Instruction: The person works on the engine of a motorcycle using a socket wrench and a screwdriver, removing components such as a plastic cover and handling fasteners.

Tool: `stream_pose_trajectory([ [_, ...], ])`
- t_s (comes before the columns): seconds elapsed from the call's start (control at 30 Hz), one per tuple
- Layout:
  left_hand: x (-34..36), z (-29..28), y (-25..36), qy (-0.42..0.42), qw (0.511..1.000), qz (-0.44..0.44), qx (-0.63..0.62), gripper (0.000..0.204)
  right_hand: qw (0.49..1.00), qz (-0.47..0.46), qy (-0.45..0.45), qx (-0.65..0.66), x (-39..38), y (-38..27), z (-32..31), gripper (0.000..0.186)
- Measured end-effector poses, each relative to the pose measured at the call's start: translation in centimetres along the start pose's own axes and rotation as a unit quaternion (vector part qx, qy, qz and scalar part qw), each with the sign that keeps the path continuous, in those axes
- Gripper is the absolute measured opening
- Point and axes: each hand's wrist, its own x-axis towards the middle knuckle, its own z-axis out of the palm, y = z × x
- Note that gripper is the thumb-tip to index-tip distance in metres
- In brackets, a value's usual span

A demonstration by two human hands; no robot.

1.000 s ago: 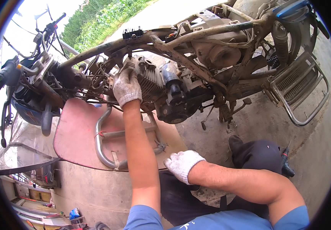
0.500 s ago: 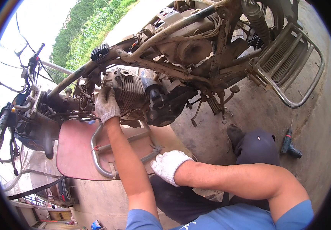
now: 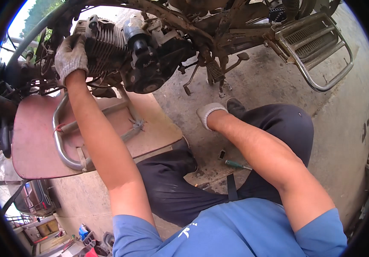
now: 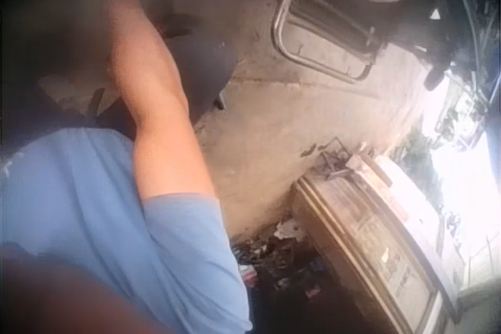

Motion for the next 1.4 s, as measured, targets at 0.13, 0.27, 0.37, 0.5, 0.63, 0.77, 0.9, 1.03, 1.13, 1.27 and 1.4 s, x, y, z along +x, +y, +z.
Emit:
stream_pose_trajectory([
  [0.13, 0.7, -0.7, -0.9, 0.012, 0.99, -0.004, 0.138, 0.054, 0.976, 0.176, 0.007, 0.129, 2.9, 6.8, 3.7, 0.035],
  [0.27, -1.0, 0.2, -2.5, 0.029, 1.0, 0.0, -0.004, 0.048, 0.965, 0.17, 0.07, 0.186, 4.0, 8.8, 9.1, 0.029],
  [0.37, -0.3, -0.6, -2.3, 0.013, 0.991, 0.125, -0.034, 0.034, 0.952, 0.157, 0.07, 0.252, 4.9, 8.3, 14.3, 0.028],
  [0.5, -1.4, -1.8, -0.6, 0.019, 0.998, 0.052, -0.024, 0.028, 0.964, 0.164, -0.032, 0.208, 4.3, 5.0, 19.1, 0.034],
  [0.63, -1.2, -1.6, 0.2, 0.038, 0.996, 0.042, 0.069, 0.028, 0.987, 0.085, -0.092, 0.099, 2.9, 3.5, 17.3, 0.039],
  [0.77, -1.4, -1.3, 1.1, 0.054, 0.995, 0.036, 0.07, 0.03, 0.982, 0.107, -0.091, 0.128, 2.8, 2.7, 12.1, 0.041],
  [0.9, -1.7, -1.0, 1.2, 0.045, 0.998, 0.03, -0.009, 0.025, 0.99, 0.022, -0.081, 0.112, 2.0, -0.3, 4.2, 0.043],
  [1.03, -2.1, -0.7, 2.3, 0.066, 0.996, -0.028, 0.055, 0.029, 0.993, -0.056, 0.01, 0.106, -3.5, -6.4, -7.2, 0.041],
  [1.13, -3.0, -2.2, 2.1, 0.13, 0.991, -0.036, -0.003, 0.035, 0.98, -0.079, 0.15, 0.106, -5.0, -9.4, -13.8, 0.036],
  [1.27, -5.5, -5.9, 2.6, 0.069, 0.936, -0.227, -0.26, 0.022, 0.916, -0.105, 0.37, 0.116, -5.4, -13.0, -22.9, 0.032],
  [1.4, -12.9, -7.6, 5.0, -0.03, 0.952, -0.167, -0.255, 0.028, 0.82, -0.162, 0.546, 0.049, -0.5, -14.1, -29.5, 0.031],
])
